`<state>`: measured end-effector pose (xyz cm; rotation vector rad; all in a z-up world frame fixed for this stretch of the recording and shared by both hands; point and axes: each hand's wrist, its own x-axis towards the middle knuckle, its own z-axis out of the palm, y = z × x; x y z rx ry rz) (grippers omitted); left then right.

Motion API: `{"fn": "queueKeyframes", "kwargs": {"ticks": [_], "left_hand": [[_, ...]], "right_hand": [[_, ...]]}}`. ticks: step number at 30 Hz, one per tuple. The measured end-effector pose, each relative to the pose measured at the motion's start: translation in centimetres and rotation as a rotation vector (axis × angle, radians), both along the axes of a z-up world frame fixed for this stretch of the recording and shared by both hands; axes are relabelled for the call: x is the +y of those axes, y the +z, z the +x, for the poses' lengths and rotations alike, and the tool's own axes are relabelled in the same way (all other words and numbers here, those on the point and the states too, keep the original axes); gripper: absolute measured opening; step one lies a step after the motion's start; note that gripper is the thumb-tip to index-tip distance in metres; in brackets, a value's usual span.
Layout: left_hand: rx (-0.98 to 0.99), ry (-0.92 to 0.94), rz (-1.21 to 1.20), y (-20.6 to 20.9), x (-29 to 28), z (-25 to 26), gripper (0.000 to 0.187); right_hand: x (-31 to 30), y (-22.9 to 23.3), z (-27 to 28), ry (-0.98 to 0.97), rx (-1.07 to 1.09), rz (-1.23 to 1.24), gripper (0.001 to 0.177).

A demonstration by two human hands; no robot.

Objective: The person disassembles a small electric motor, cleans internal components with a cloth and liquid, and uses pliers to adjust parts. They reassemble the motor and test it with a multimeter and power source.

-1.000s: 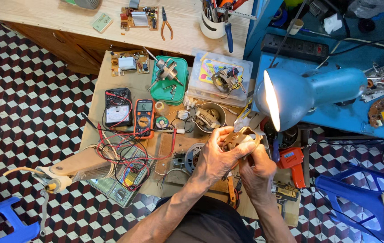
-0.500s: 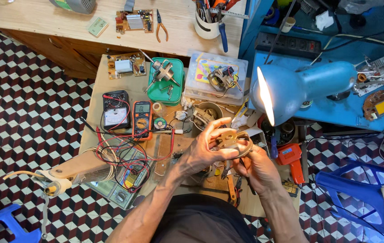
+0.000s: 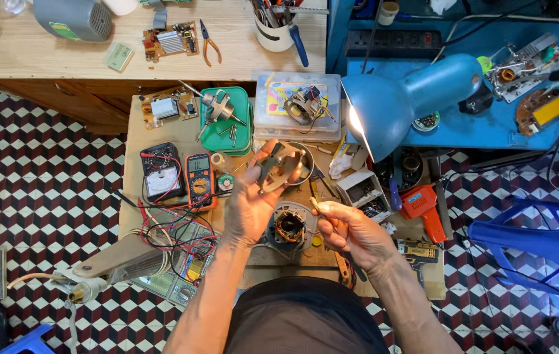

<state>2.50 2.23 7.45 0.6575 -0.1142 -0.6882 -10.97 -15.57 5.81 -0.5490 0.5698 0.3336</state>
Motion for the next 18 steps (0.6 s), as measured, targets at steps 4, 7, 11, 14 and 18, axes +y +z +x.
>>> {"fn": "queueKeyframes", "kwargs": {"ticks": [4, 7, 11, 14, 18], "left_hand": [[0.212, -0.021, -0.034, 0.2, -0.2, 0.2, 0.055], [0.356, -0.019, -0.074, 0.0, -0.8, -0.6, 0.054], [0.554, -0.081, -0.222, -0.9, -1.3, -1.0, 0.059], [0.574, -0.13, -0.297, -1.6, -1.2, -0.9, 0.062], [0.532, -0.161, -0.32, -2.3, -1.1, -0.9, 0.063]], "right_hand": [[0.1, -0.3, 0.2, -0.039, 0.034, -0.024, 0.021], [-0.1, -0.6, 0.2, -0.075, 0.023, -0.016, 0.022], [-0.3, -0.9, 0.1, -0.114, 0.045, -0.021, 0.021], [-0.5, -1.1, 0.0, -0.162, 0.021, 0.01, 0.019], [-0.9, -1.5, -0.5, -0.209, 0.006, 0.035, 0.02]]}}
